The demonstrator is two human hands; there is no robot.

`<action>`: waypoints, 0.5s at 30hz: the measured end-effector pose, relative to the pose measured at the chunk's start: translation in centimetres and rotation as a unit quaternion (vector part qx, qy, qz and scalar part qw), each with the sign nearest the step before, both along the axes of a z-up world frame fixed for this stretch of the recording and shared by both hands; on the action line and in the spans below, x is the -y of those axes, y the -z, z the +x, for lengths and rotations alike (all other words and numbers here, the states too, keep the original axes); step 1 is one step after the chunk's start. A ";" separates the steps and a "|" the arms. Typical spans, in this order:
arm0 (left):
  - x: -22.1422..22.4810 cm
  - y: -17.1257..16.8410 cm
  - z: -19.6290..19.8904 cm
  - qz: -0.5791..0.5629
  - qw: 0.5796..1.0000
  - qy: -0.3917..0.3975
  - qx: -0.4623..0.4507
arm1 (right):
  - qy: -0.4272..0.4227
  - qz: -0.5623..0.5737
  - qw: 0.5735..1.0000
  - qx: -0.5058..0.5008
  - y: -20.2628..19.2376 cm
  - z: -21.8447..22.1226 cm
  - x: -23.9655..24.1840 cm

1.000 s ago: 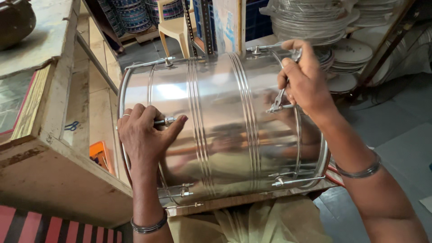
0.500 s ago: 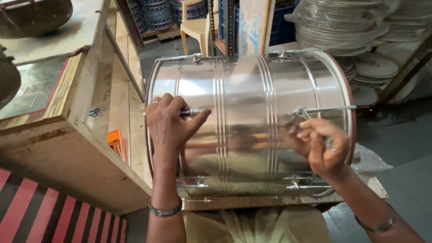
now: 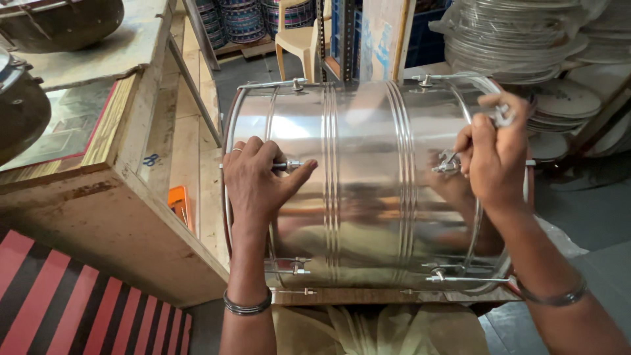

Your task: The person uses a wrench to tighten or loosen the metal hardware on a large drum. The person works around the circumference of the drum, manipulating the tension rods and brackets with the tool and their hands.

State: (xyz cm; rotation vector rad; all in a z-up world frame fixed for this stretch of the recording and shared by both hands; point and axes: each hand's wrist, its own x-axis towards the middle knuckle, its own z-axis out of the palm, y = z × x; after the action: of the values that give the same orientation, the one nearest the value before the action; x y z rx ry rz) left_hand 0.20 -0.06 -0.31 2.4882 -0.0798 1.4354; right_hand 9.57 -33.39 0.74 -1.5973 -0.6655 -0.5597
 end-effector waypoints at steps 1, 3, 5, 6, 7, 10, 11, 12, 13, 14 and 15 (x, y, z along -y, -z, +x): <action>0.0 0.0 0.1 -0.003 1.000 0.005 0.001 | -0.002 0.000 1.000 0.000 1.1 -0.3 -0.1; -0.1 0.0 0.2 -0.006 1.000 0.007 0.003 | 0.009 0.005 0.996 0.086 3.6 -1.5 -0.3; 0.0 -0.1 0.5 -0.007 1.000 0.009 0.001 | 0.027 -0.064 0.980 0.185 5.3 -2.8 -0.3; 0.0 -0.2 0.6 -0.007 1.000 0.007 0.003 | 0.048 -0.132 0.949 0.281 5.7 -3.0 -0.4; 0.0 -0.2 0.8 -0.009 1.000 0.007 0.006 | 0.044 -0.132 0.949 0.283 5.7 -2.7 -0.4; -0.1 -0.2 1.2 -0.011 1.000 0.011 0.015 | 0.103 -0.169 0.923 0.331 5.2 -2.2 0.9; -0.1 -0.2 1.3 -0.010 1.000 0.016 0.023 | 0.150 -0.171 0.916 0.329 4.6 -2.2 1.9; -0.1 -0.2 1.4 -0.009 1.000 0.013 0.023 | 0.126 -0.075 0.947 0.285 3.8 -1.9 2.6; -0.1 -0.2 1.5 -0.008 1.000 0.012 0.017 | 0.100 0.022 0.966 0.235 3.2 -1.6 2.9; -0.1 -0.2 1.6 -0.007 1.000 0.011 0.012 | 0.141 -0.012 0.968 0.208 2.4 -1.9 3.9; -0.1 -0.2 1.7 -0.006 1.000 0.008 0.012 | 0.180 -0.046 0.966 0.180 1.6 -2.3 5.1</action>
State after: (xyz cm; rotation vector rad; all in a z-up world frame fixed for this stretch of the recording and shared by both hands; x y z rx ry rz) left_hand 1.89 0.08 -0.10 2.4555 -0.0940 1.4561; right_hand 7.31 -38.50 -0.82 -1.7340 -0.6784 -1.1214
